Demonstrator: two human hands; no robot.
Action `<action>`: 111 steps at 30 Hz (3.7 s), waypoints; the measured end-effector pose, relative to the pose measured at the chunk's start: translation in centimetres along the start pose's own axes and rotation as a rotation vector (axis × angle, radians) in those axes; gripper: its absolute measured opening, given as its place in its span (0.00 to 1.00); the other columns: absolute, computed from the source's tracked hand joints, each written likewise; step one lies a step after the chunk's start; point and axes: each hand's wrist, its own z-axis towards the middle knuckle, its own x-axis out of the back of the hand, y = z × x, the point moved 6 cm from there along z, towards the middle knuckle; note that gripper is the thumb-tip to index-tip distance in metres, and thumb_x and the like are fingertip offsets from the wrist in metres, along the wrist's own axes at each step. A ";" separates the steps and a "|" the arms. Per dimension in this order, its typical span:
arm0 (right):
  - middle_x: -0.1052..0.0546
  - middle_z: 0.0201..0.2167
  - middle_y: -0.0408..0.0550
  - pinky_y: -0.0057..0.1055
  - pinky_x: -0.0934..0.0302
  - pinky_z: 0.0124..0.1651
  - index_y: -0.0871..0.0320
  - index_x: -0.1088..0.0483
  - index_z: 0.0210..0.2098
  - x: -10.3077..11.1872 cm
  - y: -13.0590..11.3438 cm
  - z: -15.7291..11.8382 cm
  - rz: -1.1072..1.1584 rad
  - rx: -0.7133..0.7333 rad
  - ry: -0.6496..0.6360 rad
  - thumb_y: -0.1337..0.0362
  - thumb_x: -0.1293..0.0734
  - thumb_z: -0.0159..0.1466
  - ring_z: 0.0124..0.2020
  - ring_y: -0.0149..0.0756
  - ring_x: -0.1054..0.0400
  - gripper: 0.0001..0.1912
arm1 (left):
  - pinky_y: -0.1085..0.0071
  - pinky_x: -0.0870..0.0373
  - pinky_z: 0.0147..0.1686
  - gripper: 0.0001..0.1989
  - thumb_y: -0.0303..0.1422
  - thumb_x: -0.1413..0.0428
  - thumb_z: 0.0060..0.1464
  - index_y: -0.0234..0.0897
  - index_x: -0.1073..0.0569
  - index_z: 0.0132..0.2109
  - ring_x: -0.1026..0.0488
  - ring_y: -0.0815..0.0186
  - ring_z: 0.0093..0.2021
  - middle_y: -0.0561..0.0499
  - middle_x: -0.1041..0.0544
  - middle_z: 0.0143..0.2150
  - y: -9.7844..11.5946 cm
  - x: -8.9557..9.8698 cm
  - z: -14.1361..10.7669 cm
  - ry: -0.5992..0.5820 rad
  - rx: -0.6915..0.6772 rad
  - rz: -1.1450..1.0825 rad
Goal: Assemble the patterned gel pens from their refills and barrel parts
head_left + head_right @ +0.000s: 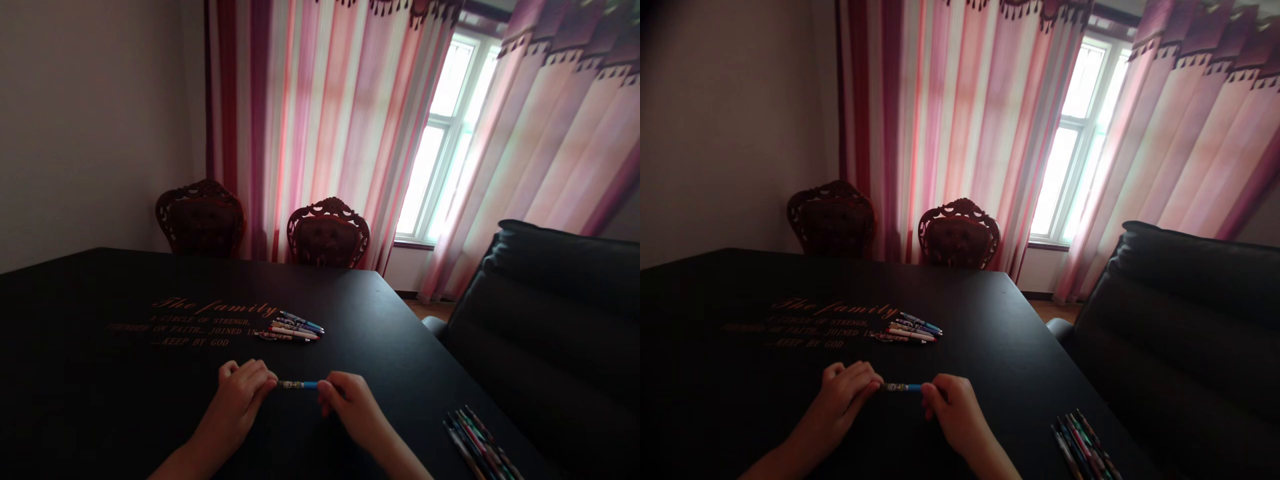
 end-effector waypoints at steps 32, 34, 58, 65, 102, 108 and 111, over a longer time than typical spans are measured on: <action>0.27 0.26 0.44 0.28 0.45 0.32 0.60 0.26 0.32 1.6 2.2 1.0 0.270 -0.037 0.109 0.55 0.30 0.57 0.28 0.32 0.38 0.13 | 0.59 0.48 0.45 0.13 0.35 0.55 0.67 0.43 0.28 0.37 0.30 0.62 0.38 0.55 0.25 0.36 -0.9 0.1 0.0 -0.035 0.075 0.094; 0.28 0.27 0.44 0.29 0.46 0.32 0.60 0.26 0.33 2.8 2.2 1.0 0.247 -0.015 0.161 0.54 0.32 0.59 0.28 0.33 0.39 0.14 | 0.59 0.49 0.46 0.07 0.32 0.51 0.65 0.45 0.28 0.42 0.30 0.62 0.41 0.54 0.25 0.39 -1.1 0.8 0.0 0.024 0.042 0.137; 0.28 0.27 0.44 0.28 0.46 0.31 0.59 0.25 0.36 1.0 0.5 0.2 0.306 0.019 0.128 0.54 0.33 0.62 0.28 0.32 0.38 0.14 | 0.51 0.48 0.53 0.04 0.28 0.42 0.56 0.44 0.28 0.37 0.35 0.55 0.55 0.51 0.28 0.52 -0.2 -0.4 -0.4 -0.133 -0.039 0.121; 0.28 0.26 0.43 0.28 0.45 0.32 0.59 0.26 0.35 2.3 1.2 0.4 0.363 -0.006 0.175 0.51 0.32 0.60 0.29 0.33 0.37 0.17 | 0.52 0.48 0.52 0.05 0.30 0.40 0.54 0.44 0.28 0.38 0.34 0.54 0.55 0.50 0.28 0.51 -0.6 0.0 -0.3 -0.077 0.010 0.141; 0.25 0.25 0.41 0.26 0.45 0.32 0.60 0.26 0.30 -4.3 0.0 -1.3 0.774 -0.224 -0.236 0.53 0.20 0.42 0.26 0.28 0.35 0.23 | 0.60 0.50 0.55 0.20 0.46 0.39 0.54 0.46 0.31 0.50 0.31 0.57 0.51 0.51 0.25 0.49 5.1 0.0 -1.4 -0.236 -0.294 -0.132; 0.25 0.25 0.40 0.25 0.45 0.32 0.60 0.25 0.30 -4.7 0.2 -1.3 0.744 -0.202 -0.264 0.53 0.20 0.42 0.27 0.28 0.36 0.23 | 0.59 0.49 0.55 0.22 0.44 0.36 0.50 0.44 0.32 0.49 0.31 0.56 0.50 0.50 0.26 0.47 5.1 -0.4 -1.4 -0.241 -0.283 -0.123; 0.25 0.26 0.40 0.25 0.45 0.33 0.60 0.24 0.32 -4.9 0.1 -1.4 0.763 -0.169 -0.307 0.55 0.20 0.43 0.27 0.28 0.36 0.22 | 0.59 0.49 0.55 0.22 0.43 0.36 0.49 0.43 0.33 0.49 0.32 0.57 0.49 0.50 0.26 0.46 5.3 -0.6 -1.4 -0.256 -0.276 -0.110</action>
